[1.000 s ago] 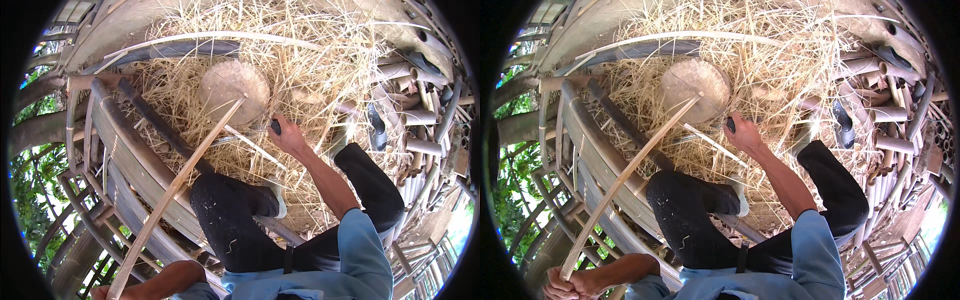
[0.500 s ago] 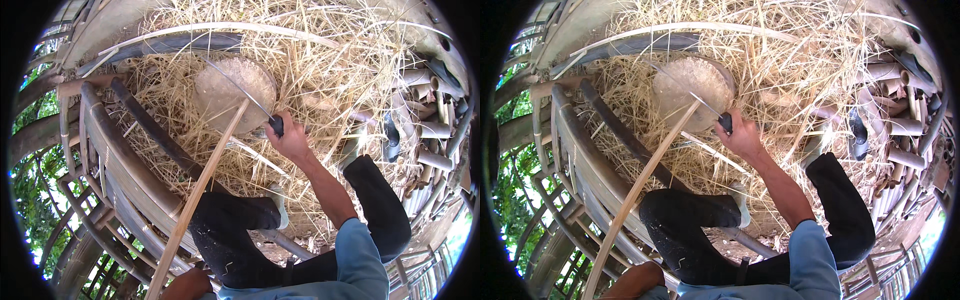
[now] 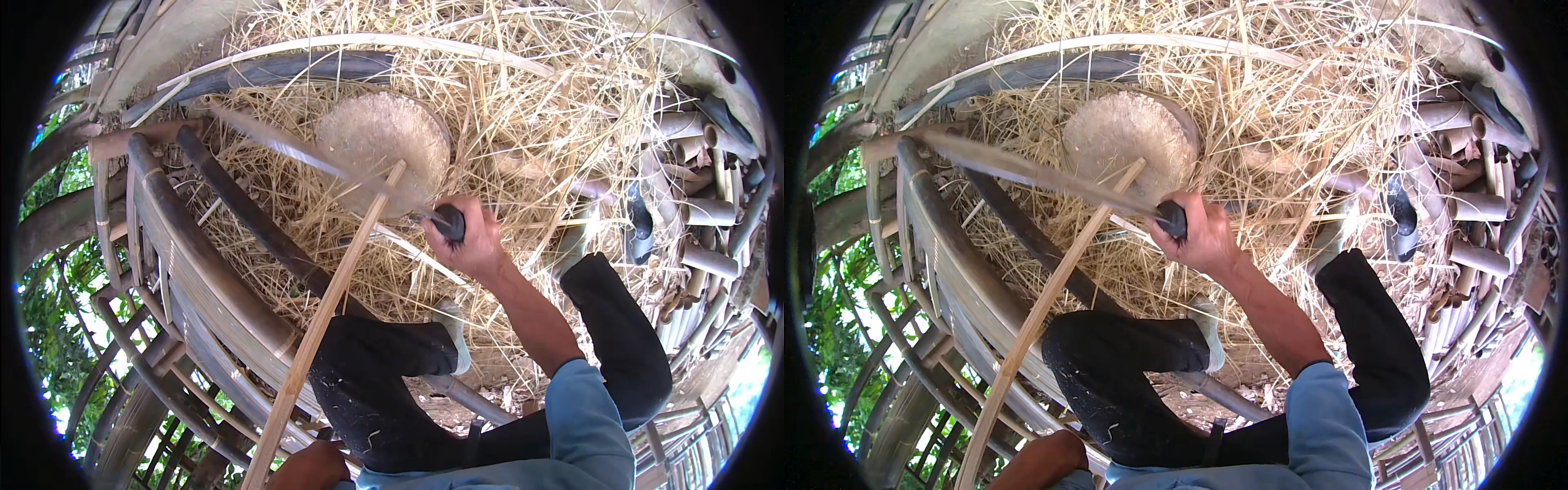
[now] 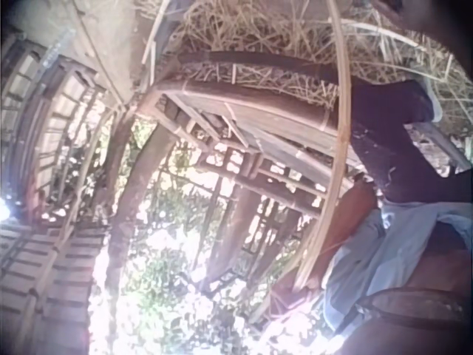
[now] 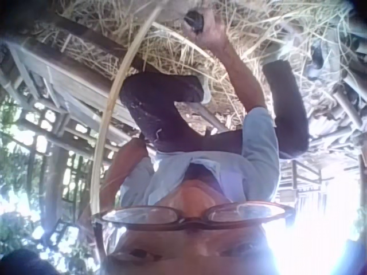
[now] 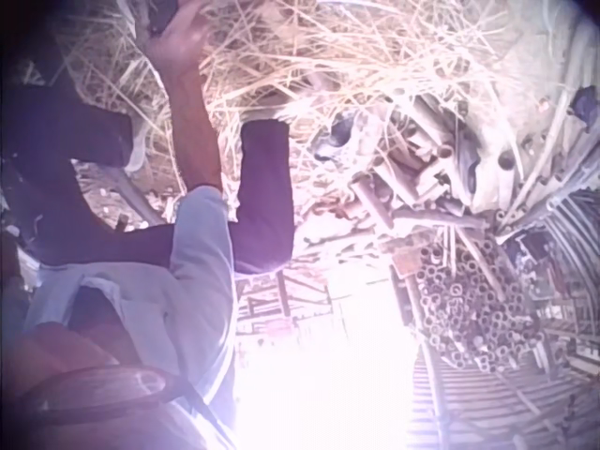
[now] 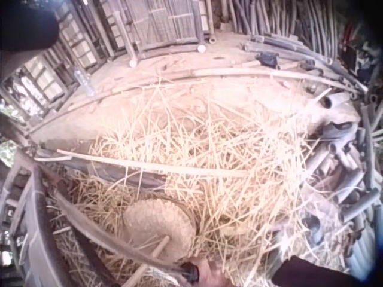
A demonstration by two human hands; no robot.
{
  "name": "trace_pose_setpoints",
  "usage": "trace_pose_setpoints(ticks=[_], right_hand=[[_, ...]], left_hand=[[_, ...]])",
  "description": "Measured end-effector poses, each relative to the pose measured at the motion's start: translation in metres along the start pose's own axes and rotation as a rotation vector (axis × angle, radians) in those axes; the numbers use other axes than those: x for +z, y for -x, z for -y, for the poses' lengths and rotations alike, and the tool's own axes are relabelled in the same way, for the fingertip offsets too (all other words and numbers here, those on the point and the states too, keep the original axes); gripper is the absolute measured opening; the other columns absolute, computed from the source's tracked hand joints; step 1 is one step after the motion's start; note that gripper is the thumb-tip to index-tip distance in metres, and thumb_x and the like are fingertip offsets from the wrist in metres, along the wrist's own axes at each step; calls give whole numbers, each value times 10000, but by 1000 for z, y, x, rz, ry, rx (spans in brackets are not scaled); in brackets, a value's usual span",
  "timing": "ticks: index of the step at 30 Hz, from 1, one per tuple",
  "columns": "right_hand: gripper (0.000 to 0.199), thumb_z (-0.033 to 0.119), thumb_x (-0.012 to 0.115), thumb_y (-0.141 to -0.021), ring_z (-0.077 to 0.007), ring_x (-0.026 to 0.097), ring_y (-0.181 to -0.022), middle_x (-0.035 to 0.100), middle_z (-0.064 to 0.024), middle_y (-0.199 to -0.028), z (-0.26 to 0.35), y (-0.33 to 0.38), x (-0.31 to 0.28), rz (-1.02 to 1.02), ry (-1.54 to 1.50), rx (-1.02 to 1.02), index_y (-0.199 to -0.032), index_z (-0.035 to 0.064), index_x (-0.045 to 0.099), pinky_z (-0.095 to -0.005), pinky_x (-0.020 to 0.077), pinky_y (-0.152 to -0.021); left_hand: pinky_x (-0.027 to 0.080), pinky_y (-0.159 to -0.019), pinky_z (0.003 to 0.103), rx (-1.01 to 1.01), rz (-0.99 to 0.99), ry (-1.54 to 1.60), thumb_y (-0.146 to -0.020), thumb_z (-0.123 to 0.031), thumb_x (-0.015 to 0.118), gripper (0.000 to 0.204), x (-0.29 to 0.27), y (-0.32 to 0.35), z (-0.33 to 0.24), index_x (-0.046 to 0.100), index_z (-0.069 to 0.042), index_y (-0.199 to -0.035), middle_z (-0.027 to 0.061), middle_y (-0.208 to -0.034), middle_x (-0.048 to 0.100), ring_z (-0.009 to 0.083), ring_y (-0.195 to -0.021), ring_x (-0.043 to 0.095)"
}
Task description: The person shaves a long bamboo strip using a knife, drawing the tool toward them to thin the material.
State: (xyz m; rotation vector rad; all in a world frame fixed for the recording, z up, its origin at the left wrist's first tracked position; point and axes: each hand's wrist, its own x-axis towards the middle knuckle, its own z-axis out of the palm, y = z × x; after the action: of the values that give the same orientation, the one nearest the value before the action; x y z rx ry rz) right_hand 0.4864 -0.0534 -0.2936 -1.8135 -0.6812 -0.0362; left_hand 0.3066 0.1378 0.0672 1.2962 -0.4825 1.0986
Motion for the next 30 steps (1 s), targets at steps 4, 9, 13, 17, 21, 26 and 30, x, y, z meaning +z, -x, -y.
trace_pose_setpoints(ticks=[4,9,13,17,21,26,30], right_hand=[[362,246,720,-911,-329,705,-589,650,-197,-662,-64,23,18,413,295,539,-1036,-8,496,-405,568,-508],[393,302,708,-920,-353,686,-541,644,-204,-637,-40,26,15,271,156,352,-1042,-3,495,-431,549,-461],[376,292,691,-937,-379,696,-575,654,-212,-665,-38,33,14,164,67,339,-1078,4,494,-437,558,-476],[375,312,684,-948,-390,707,-624,678,-246,-746,-45,31,7,404,338,477,-1068,4,507,-448,561,-509],[339,264,726,-908,-348,671,-582,644,-182,-734,68,11,-12,456,153,204,-1036,17,532,-423,535,-485],[317,220,715,-869,-276,641,-570,580,-111,-734,135,0,-38,355,65,-140,-1042,19,541,-384,515,-486],[319,237,711,-868,-275,657,-615,593,-118,-775,114,11,-28,426,69,-32,-1059,34,556,-380,515,-492]], left_hand=[[319,-493,238,-9,-3,32,-1043,-216,496,213,3,-2,8,605,-34,-1029,22,-722,425,87,-582,362],[332,-526,246,-1,4,8,-1035,-205,509,195,3,-2,-5,604,-35,-1041,28,-760,434,96,-620,377],[342,-553,253,-5,12,13,-1028,-197,519,183,5,-5,-8,604,-36,-1051,33,-790,441,102,-650,389],[353,-580,260,-13,30,39,-1021,-188,530,173,10,-3,-4,603,-37,-1060,37,-820,449,109,-681,401],[363,-606,267,-31,23,9,-1014,-179,541,165,6,-4,-10,603,-38,-1070,42,-850,456,116,-711,413],[376,-640,276,-30,22,35,-1005,-168,554,159,6,-4,-9,602,-39,-1082,48,-887,465,124,-749,428],[387,-666,283,-36,22,45,-998,-160,564,157,4,-4,-11,602,-40,-1092,52,-917,472,131,-780,440]])
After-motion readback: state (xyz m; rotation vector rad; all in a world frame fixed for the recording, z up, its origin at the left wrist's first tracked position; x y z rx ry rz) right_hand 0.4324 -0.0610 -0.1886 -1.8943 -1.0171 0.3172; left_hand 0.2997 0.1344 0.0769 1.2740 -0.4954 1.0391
